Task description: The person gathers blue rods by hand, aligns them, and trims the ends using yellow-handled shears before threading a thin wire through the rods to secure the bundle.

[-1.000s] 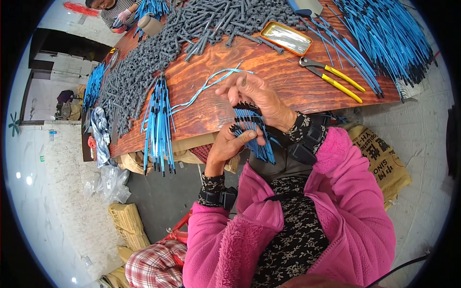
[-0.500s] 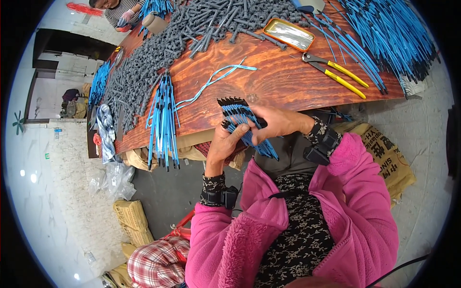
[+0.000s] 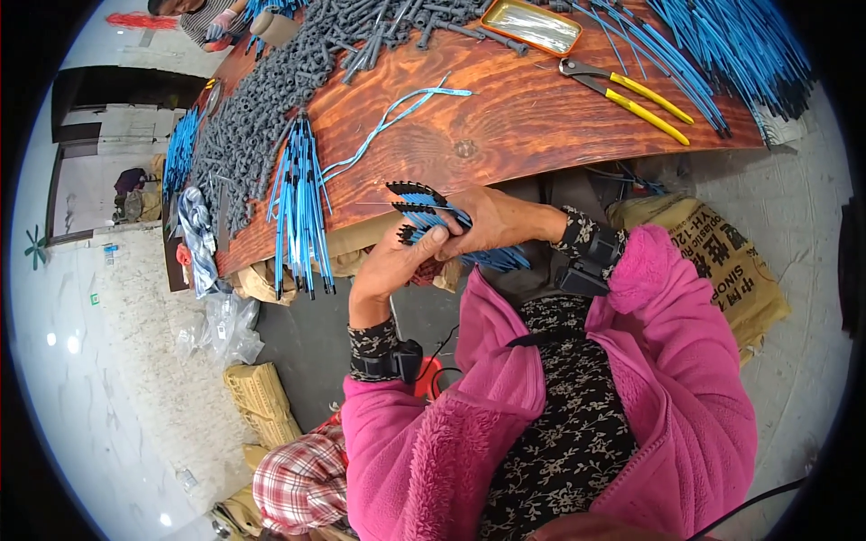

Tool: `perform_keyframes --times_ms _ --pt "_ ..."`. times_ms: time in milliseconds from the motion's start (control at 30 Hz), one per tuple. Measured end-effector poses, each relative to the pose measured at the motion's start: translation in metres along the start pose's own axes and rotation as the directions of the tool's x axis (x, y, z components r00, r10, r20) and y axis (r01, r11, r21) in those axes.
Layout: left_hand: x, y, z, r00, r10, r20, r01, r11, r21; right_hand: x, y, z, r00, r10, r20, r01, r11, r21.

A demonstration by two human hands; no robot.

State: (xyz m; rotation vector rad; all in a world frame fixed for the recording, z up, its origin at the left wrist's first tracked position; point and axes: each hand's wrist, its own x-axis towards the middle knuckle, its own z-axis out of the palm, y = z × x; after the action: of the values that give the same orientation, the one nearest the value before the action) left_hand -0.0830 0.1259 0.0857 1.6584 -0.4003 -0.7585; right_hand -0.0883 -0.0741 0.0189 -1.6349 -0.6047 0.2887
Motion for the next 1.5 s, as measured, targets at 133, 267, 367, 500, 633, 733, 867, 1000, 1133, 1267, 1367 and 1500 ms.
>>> perform_keyframes --times_ms 133,267,367,500,633,733,867,1000,1133,1267,1367,1500 --pt "-0.003 0.015 -0.009 0.995 -0.066 0.069 0.058 0.992 0.109 -0.001 -0.002 0.009 0.998 0.060 -0.021 -0.061 0.997 -0.055" --pt "-0.010 0.031 -0.011 0.984 -0.171 0.056 0.155 0.965 0.211 0.000 0.003 0.021 0.995 0.021 -0.096 -0.027 0.998 -0.061" --pt "-0.011 0.031 -0.013 0.983 -0.177 0.038 0.164 0.959 0.229 -0.004 0.005 0.026 0.991 -0.014 -0.131 0.002 0.996 -0.091" --pt "-0.012 0.025 0.000 0.984 0.175 -0.008 -0.148 0.852 0.502 -0.007 -0.001 0.022 0.986 -0.037 -0.163 0.016 0.991 -0.131" --pt "-0.011 0.029 0.025 0.954 0.298 -0.015 -0.261 0.856 0.447 -0.020 -0.003 0.014 0.998 -0.056 0.015 0.056 0.998 0.011" --pt "-0.017 0.035 0.044 0.965 0.261 -0.017 -0.242 0.918 0.315 -0.031 -0.017 0.006 0.987 -0.081 0.140 0.051 0.977 0.209" --pt "-0.018 0.032 0.061 0.969 0.247 0.009 -0.243 0.946 0.216 -0.050 -0.008 0.004 0.976 -0.131 0.174 0.106 0.983 0.149" --pt "-0.010 0.013 0.072 0.962 0.271 -0.018 -0.263 0.945 0.195 -0.056 0.005 0.004 0.928 0.160 0.335 -0.246 0.941 0.233" --pt "0.001 -0.008 0.073 0.934 0.352 -0.062 -0.331 0.916 0.226 -0.064 0.016 0.018 0.981 0.049 0.187 -0.160 0.751 0.641" --pt "0.010 -0.016 0.072 0.906 0.414 -0.091 -0.384 0.893 0.236 -0.054 0.033 0.015 0.943 0.041 0.330 -0.243 0.760 0.603" --pt "0.017 -0.022 0.075 0.883 0.439 -0.164 -0.403 0.890 0.212 -0.053 0.026 0.011 0.953 0.093 0.288 -0.260 0.739 0.622" --pt "0.019 -0.024 0.077 0.855 0.453 -0.254 -0.408 0.888 0.211 -0.054 0.009 0.005 0.961 0.169 0.218 -0.267 0.758 0.595"
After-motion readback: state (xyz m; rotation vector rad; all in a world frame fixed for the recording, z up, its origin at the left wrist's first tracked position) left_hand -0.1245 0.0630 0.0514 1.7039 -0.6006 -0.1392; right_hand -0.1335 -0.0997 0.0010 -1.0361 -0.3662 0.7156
